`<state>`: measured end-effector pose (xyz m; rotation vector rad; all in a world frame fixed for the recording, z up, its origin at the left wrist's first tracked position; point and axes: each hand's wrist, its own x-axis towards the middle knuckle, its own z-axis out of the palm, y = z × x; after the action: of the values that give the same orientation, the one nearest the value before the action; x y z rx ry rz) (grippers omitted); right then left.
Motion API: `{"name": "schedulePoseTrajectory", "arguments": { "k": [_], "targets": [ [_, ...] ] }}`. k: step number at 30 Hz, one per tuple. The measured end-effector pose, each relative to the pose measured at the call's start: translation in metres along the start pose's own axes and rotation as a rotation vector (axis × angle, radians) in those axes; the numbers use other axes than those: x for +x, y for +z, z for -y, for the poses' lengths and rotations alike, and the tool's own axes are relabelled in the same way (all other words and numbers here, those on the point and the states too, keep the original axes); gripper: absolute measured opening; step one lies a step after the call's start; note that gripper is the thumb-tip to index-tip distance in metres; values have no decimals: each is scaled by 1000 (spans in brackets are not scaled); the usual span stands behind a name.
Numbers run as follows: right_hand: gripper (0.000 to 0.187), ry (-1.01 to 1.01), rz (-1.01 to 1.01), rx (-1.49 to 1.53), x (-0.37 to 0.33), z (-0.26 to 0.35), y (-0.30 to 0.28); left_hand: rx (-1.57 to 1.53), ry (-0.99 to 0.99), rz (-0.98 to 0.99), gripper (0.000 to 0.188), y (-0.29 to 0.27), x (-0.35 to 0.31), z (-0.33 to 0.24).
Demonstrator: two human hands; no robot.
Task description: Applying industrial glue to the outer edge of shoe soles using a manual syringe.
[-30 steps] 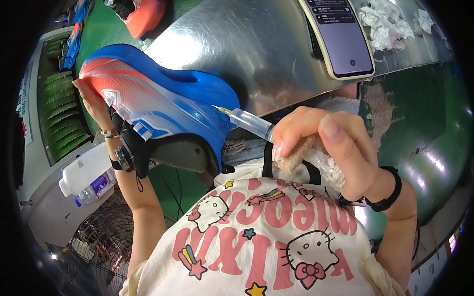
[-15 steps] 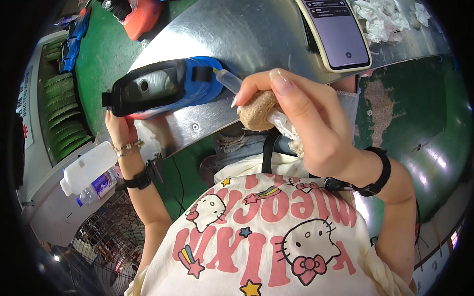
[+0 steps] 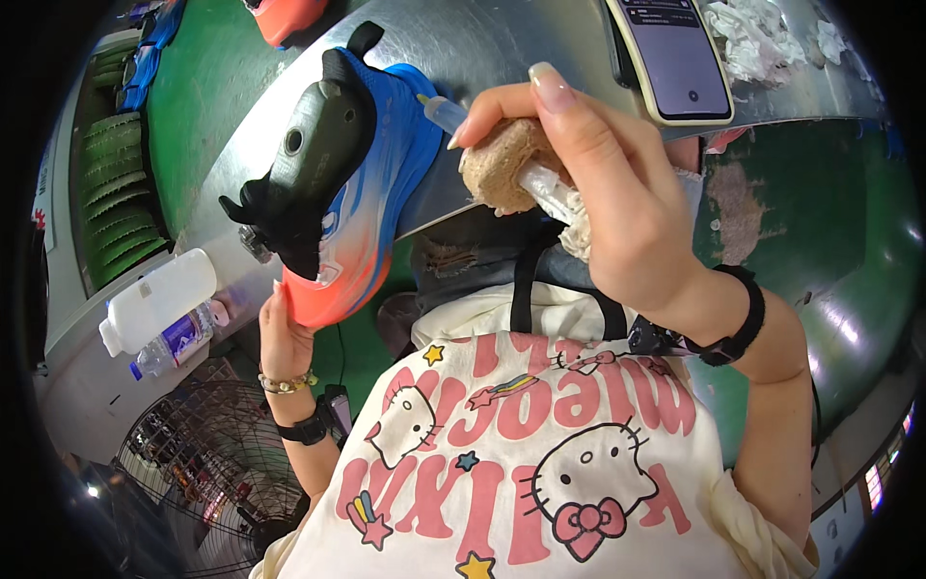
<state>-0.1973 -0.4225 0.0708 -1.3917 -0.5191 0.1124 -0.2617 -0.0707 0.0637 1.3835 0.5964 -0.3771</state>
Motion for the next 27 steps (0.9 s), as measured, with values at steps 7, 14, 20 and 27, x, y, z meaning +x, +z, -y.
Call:
{"name": "schedulePoseTrajectory", "arguments": {
  "k": [7,14,20,27],
  "targets": [
    [43,218,-111,111,-2,12,13,-116,-106,336,54,16,-6,31],
    [52,454,-237,271,-7,24,21,-140,-129,450,73,53,-1,36],
    [53,536,-206,233,-12,36,20,-124,-183,635,65,64,8,53],
    [52,549,-175,273,-21,55,24,-355,-174,750,61,92,14,66]
  ]
}}
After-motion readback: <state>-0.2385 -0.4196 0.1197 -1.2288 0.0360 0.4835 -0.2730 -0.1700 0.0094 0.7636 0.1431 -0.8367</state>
